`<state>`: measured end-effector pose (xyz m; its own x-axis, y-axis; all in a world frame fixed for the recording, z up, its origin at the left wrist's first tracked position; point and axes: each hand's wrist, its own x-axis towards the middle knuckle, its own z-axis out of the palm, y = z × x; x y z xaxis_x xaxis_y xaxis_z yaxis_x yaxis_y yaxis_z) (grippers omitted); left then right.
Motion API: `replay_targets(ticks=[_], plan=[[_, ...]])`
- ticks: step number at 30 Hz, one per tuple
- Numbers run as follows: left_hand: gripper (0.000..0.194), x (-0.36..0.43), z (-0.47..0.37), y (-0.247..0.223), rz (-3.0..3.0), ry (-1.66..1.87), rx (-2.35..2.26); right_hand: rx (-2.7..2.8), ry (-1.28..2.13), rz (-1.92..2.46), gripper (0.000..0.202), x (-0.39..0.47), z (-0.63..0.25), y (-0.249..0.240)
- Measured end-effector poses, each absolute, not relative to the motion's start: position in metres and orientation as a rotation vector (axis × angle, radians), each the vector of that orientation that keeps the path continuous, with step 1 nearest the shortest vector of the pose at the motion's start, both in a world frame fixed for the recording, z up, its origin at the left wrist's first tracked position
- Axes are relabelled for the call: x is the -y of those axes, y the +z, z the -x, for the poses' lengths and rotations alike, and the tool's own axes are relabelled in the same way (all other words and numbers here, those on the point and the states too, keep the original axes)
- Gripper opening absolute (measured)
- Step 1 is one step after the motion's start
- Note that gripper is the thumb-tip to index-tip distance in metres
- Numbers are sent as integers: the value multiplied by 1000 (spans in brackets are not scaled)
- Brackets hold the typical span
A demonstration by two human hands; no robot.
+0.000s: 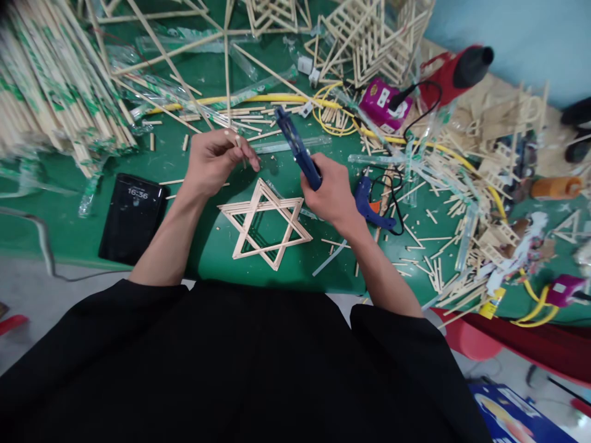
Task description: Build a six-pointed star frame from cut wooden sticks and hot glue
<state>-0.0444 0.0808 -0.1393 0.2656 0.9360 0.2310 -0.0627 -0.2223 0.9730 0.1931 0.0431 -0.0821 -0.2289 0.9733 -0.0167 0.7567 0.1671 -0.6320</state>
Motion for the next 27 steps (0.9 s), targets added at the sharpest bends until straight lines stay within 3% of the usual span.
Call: replay_targets(ticks=[3, 9, 16, 27], plan=[[42, -79, 48, -130, -1415, 1166, -907, 2233, 603, 1606, 13, -41, -193, -68], [14, -75, 58, -118, -1455, 1041, -813, 2331, 398, 1688, 26, -47, -187, -44], [11, -78, 59, -118, -1458, 946, -823, 2515, 211, 1750, 30, -63, -178, -27], [21, -77, 61, -115, -1429, 918, -879, 2625, 285, 1792, 22, -68, -160, -21]])
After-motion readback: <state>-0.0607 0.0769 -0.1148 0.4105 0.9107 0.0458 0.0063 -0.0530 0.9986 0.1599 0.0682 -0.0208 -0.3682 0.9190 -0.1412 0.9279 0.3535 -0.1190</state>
